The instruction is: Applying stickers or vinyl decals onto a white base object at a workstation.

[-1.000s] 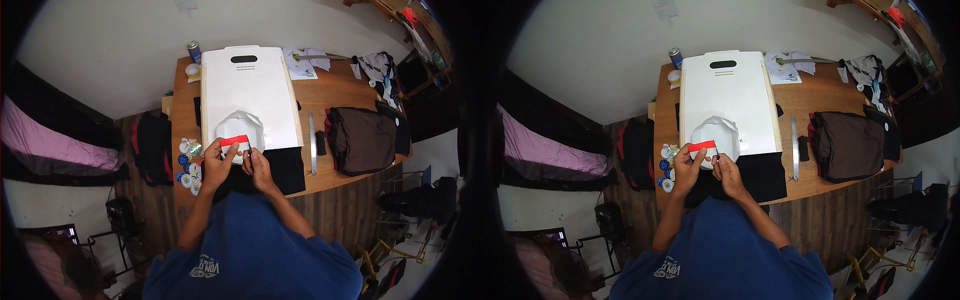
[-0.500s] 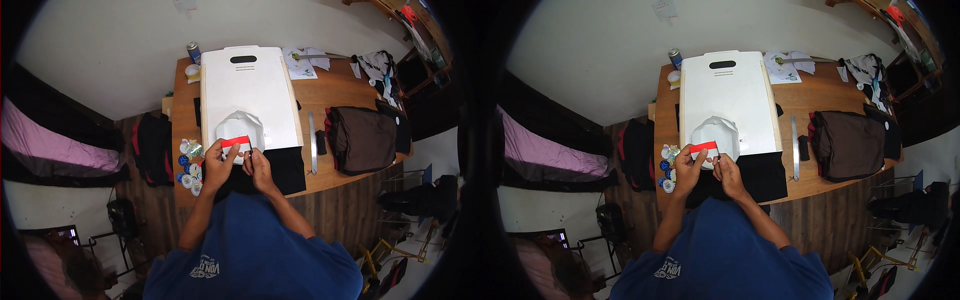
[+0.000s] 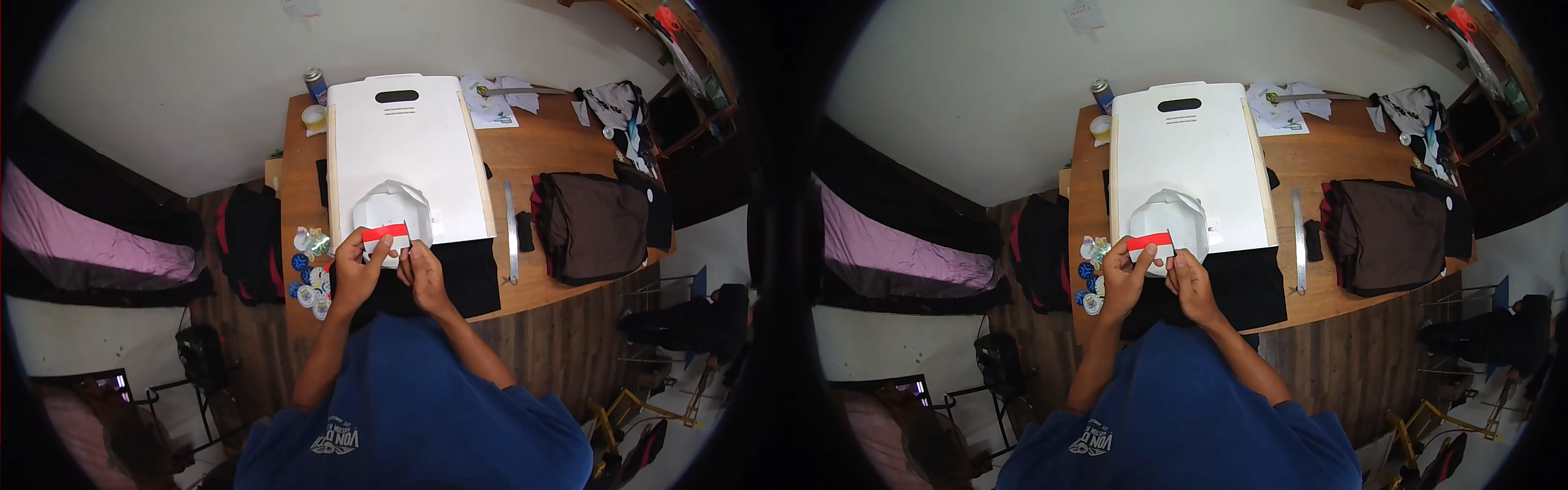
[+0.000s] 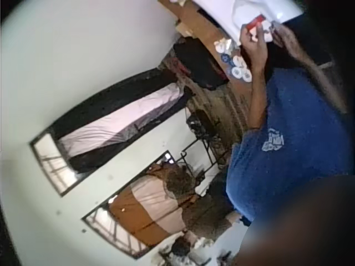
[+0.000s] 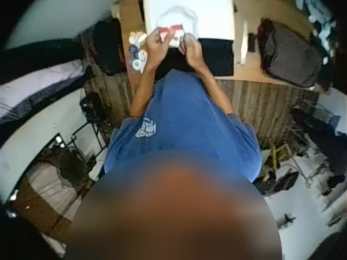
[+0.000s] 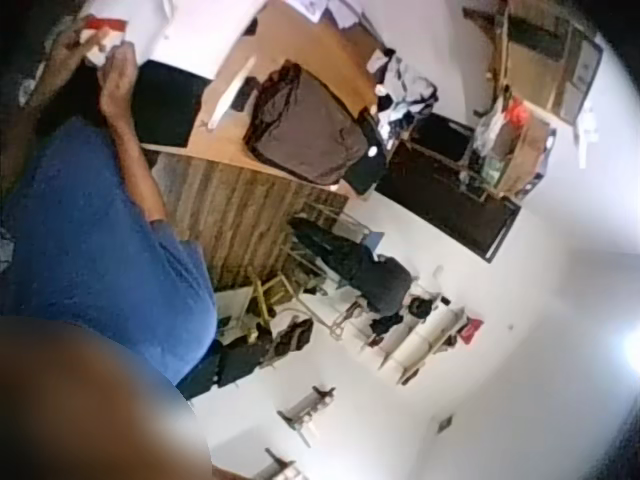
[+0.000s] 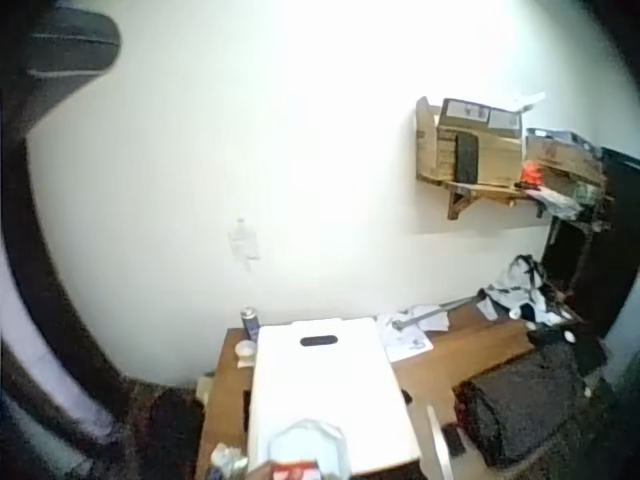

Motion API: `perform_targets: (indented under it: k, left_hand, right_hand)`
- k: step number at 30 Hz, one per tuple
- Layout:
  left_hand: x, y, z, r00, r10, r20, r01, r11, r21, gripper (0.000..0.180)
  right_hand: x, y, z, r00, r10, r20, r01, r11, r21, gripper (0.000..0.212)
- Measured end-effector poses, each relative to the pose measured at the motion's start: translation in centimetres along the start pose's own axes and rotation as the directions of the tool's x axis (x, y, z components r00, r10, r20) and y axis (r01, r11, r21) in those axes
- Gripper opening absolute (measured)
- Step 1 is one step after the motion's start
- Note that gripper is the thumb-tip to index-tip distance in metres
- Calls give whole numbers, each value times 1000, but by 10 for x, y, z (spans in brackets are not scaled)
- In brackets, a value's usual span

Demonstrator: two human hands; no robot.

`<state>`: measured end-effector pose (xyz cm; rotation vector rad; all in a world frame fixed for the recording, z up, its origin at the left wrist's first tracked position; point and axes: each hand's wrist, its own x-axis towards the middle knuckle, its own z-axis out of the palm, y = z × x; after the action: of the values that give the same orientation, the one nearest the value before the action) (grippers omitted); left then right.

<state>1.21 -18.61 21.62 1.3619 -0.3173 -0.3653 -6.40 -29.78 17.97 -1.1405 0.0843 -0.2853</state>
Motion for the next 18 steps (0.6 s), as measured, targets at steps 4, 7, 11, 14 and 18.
perform_targets:
  k: [4,7,11,14,18]
  left_hand:
    - [-1,4,1,999,-37,-19,36,999,-10,12]
    - [0,2,0,1000,-9,-8,9,1000,-10,12]
    - [-1,-1,-1,1000,-6,4,6,1000,-4,12]
    - [-1,2,0,1000,-6,-18,6,1000,-10,12]
    - [0,2,-2,1000,-5,-23,5,1000,17,12]
  right_hand:
    - [-2,3,-3,1000,-5,-7,5,1000,30,37]
    - [-1,-3,0,1000,-4,0,4,999,32,37]
    - [-1,2,-1,1000,5,-19,-5,1000,-12,38]
    - [-2,6,-4,999,7,-34,-6,999,37,39]
    - [-5,2,-1,1000,19,5,-19,999,34,39]
